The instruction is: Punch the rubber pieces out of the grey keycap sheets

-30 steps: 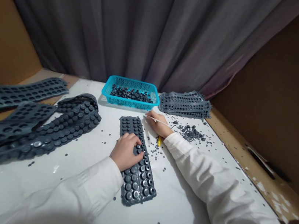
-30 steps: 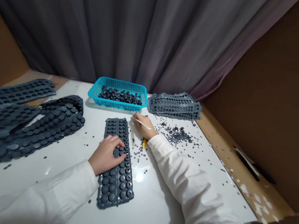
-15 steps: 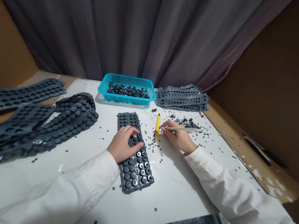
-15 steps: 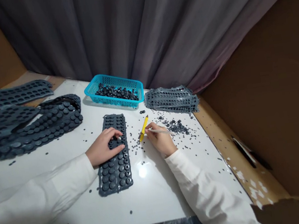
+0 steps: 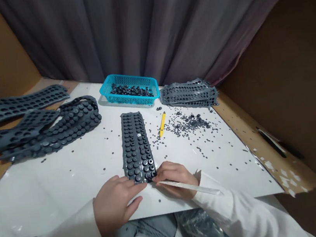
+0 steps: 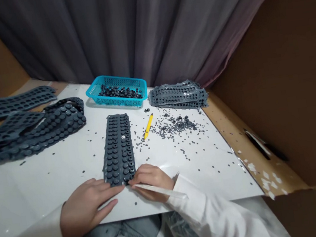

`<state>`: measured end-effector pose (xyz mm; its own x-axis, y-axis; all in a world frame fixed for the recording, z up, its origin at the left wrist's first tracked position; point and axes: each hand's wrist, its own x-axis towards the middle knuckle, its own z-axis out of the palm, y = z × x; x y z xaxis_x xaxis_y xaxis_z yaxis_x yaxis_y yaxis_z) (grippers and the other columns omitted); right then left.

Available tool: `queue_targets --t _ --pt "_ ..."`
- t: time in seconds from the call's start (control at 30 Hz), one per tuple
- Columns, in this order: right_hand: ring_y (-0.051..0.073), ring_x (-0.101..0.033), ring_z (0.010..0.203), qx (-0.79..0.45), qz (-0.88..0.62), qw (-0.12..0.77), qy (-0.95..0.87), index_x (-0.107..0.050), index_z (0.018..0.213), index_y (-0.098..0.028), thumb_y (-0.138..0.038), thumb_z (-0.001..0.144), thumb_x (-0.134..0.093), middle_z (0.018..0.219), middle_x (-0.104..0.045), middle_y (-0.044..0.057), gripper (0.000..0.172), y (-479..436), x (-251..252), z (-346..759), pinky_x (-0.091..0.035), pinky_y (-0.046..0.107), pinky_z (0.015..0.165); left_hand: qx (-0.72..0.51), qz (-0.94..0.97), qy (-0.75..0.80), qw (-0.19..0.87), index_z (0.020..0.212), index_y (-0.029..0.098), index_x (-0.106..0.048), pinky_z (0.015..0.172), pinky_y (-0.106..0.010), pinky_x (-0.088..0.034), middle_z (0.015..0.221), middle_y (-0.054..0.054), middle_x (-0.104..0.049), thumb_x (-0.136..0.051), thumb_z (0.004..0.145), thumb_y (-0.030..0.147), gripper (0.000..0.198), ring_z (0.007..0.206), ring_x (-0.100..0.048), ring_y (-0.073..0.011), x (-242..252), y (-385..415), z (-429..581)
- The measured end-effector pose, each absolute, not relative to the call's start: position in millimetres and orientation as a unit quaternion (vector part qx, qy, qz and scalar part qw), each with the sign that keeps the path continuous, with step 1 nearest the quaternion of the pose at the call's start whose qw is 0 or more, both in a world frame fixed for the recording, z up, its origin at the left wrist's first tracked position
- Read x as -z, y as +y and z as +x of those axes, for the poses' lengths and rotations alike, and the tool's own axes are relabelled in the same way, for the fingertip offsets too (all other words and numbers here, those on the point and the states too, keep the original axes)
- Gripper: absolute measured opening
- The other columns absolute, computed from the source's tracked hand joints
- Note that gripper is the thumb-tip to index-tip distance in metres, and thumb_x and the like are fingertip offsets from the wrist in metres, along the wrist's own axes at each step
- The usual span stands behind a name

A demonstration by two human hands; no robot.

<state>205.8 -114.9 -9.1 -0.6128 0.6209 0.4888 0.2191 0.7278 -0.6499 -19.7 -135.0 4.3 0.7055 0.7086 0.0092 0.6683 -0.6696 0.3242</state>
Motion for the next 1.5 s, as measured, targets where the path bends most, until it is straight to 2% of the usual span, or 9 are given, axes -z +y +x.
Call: queue_targets --t 0.17,0.33,0.67,0.9,1.03,1.17,1.3,1.4,1.5 --pt "0.014 -0.058 0.072 -0.179 -0.22 0.349 -0.893 -0.062 0.087 -0.013 -0.018 0.083 -0.056 0.077 -0.065 0.009 0.009 -112.2 16.7 208.9 -0.049 0.026 0.067 -0.095 0.907 0.389 0.129 0.116 0.024 -0.057 0.065 -0.035 -0.04 0.077 -0.003 -0.067 -0.045 0.085 0.026 0.034 0.072 -0.06 -0.0207 7.6 -144.0 -20.7" --pt "0.02 -0.054 0.107 0.009 -0.168 0.29 -0.942 -0.061 0.078 -0.014 -0.017 0.084 -0.055 0.11 -0.064 0.009 0.009 -111.1 15.1 207.7 -0.049 0.033 0.085 -0.097 0.91 0.386 0.116 0.116 0.025 -0.057 0.065 -0.037 -0.041 0.076 -0.002 -0.066 -0.044 0.085 0.026 0.034 0.072 -0.06 -0.0215 6.8 -144.8 -18.4" --pt "0.016 -0.059 0.098 0.138 -0.177 0.28 -0.933 -0.06 0.075 -0.014 -0.015 0.083 -0.055 0.102 -0.067 0.008 0.01 -115.1 13.2 203.2 -0.052 0.026 0.084 -0.113 0.917 0.369 0.101 0.111 0.022 -0.061 0.061 -0.036 -0.041 0.07 -0.001 -0.067 -0.045 0.084 0.026 0.032 0.067 -0.062 -0.0216 7.9 -144.2 -17.7" --pt "0.018 -0.057 0.104 0.096 -0.187 0.269 -0.94 -0.06 0.086 -0.012 -0.015 0.086 -0.051 0.107 -0.065 0.012 0.01 -116.6 15.9 204.6 -0.052 0.029 0.087 -0.118 0.917 0.368 0.098 0.11 0.023 -0.062 0.059 -0.035 -0.04 0.066 0.0 -0.066 -0.046 0.083 0.026 0.031 0.064 -0.062 -0.0207 5.9 -144.0 -15.7" --pt "0.02 -0.056 0.104 0.049 -0.24 0.308 -0.919 -0.058 0.093 -0.01 -0.012 0.087 -0.046 0.112 -0.061 0.018 0.013 -111.9 16.3 210.0 -0.053 0.033 0.085 -0.118 0.917 0.37 0.096 0.11 0.023 -0.061 0.06 -0.035 -0.04 0.066 0.001 -0.066 -0.046 0.083 0.025 0.031 0.064 -0.062 -0.0206 8.3 -143.9 -16.6" --pt "0.018 -0.057 0.102 -0.05 -0.298 0.357 -0.884 -0.055 0.097 -0.015 -0.013 0.088 -0.045 0.113 -0.062 0.015 0.014 -107.4 15.8 217.2 -0.053 0.034 0.083 -0.13 0.914 0.37 0.102 0.111 0.023 -0.061 0.06 -0.035 -0.039 0.066 0.001 -0.066 -0.045 0.084 0.025 0.031 0.064 -0.061 -0.0197 10.2 -144.4 -18.0" --pt "0.017 -0.059 0.102 -0.224 -0.315 0.41 -0.826 -0.056 0.096 -0.017 -0.014 0.085 -0.05 0.111 -0.063 0.014 0.012 -112.0 12.8 215.8 -0.052 0.034 0.084 -0.132 0.912 0.369 0.119 0.113 0.023 -0.06 0.061 -0.034 -0.039 0.068 0.001 -0.066 -0.045 0.084 0.026 0.032 0.066 -0.061 -0.0185 10.7 -143.7 -19.3" --pt "0.018 -0.058 0.105 -0.318 -0.266 0.388 -0.823 -0.057 0.092 -0.015 -0.018 0.083 -0.054 0.108 -0.064 0.015 0.009 -116.4 10.5 210.9 -0.05 0.036 0.087 -0.13 0.913 0.369 0.117 0.113 0.023 -0.06 0.061 -0.033 -0.039 0.069 0.0 -0.066 -0.046 0.084 0.028 0.033 0.066 -0.06 -0.0182 10.1 -142.9 -20.1" --pt "0.018 -0.058 0.104 -0.336 -0.236 0.366 -0.835 -0.058 0.088 -0.014 -0.019 0.082 -0.056 0.103 -0.066 0.016 0.008 -117.4 10.9 208.0 -0.049 0.036 0.088 -0.128 0.913 0.371 0.116 0.113 0.022 -0.06 0.061 -0.033 -0.039 0.068 -0.001 -0.065 -0.045 0.084 0.027 0.033 0.066 -0.06 -0.018 8.8 -142.7 -20.5"
